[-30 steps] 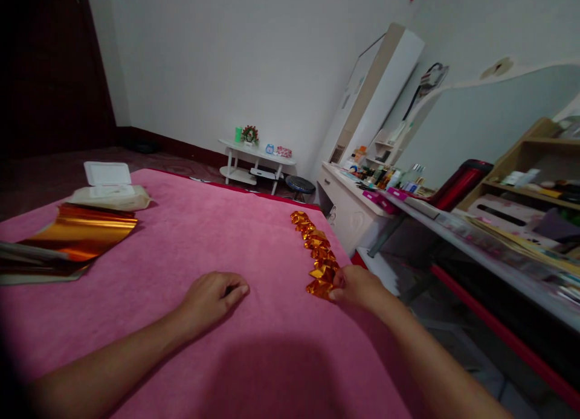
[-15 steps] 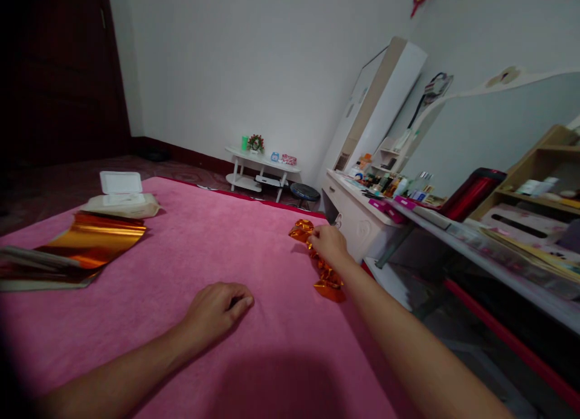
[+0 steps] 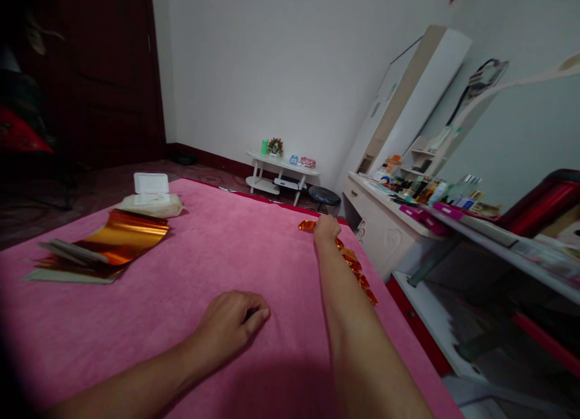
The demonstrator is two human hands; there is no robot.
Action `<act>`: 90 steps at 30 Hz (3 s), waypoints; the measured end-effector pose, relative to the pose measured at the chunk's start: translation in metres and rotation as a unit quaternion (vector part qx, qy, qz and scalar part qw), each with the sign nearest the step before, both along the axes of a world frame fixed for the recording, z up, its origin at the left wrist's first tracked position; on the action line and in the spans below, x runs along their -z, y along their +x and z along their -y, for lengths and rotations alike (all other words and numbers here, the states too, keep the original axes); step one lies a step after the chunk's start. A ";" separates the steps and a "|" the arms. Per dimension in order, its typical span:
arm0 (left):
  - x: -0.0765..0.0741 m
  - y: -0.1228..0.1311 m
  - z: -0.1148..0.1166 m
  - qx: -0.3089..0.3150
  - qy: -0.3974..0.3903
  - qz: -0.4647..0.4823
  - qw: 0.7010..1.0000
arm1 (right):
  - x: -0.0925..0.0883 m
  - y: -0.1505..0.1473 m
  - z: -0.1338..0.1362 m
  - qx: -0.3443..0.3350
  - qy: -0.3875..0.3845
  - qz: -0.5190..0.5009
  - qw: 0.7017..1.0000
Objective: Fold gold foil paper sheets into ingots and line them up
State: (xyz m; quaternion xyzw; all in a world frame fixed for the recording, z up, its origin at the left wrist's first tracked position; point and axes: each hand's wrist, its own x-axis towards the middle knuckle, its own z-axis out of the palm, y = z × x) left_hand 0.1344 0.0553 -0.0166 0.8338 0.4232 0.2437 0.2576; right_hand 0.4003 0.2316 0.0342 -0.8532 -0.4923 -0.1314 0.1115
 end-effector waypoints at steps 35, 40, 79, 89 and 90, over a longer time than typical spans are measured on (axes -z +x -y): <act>-0.006 -0.003 0.003 0.013 0.016 -0.020 1.000 | 0.023 0.061 0.284 -0.347 0.064 -0.314 0.881; -0.006 -0.003 0.003 0.013 0.024 -0.030 0.999 | 0.016 0.050 0.297 -0.338 0.115 -0.367 0.859; -0.009 -0.004 0.005 0.018 0.022 -0.040 0.999 | 0.028 -0.004 0.246 -0.276 0.062 -0.079 0.956; -0.011 -0.003 0.006 0.014 0.020 -0.047 0.999 | 0.016 -0.028 0.131 -0.195 -0.012 0.026 0.980; -0.010 -0.003 0.006 0.014 0.016 -0.045 0.999 | 0.015 -0.028 0.114 -0.184 -0.016 0.030 0.982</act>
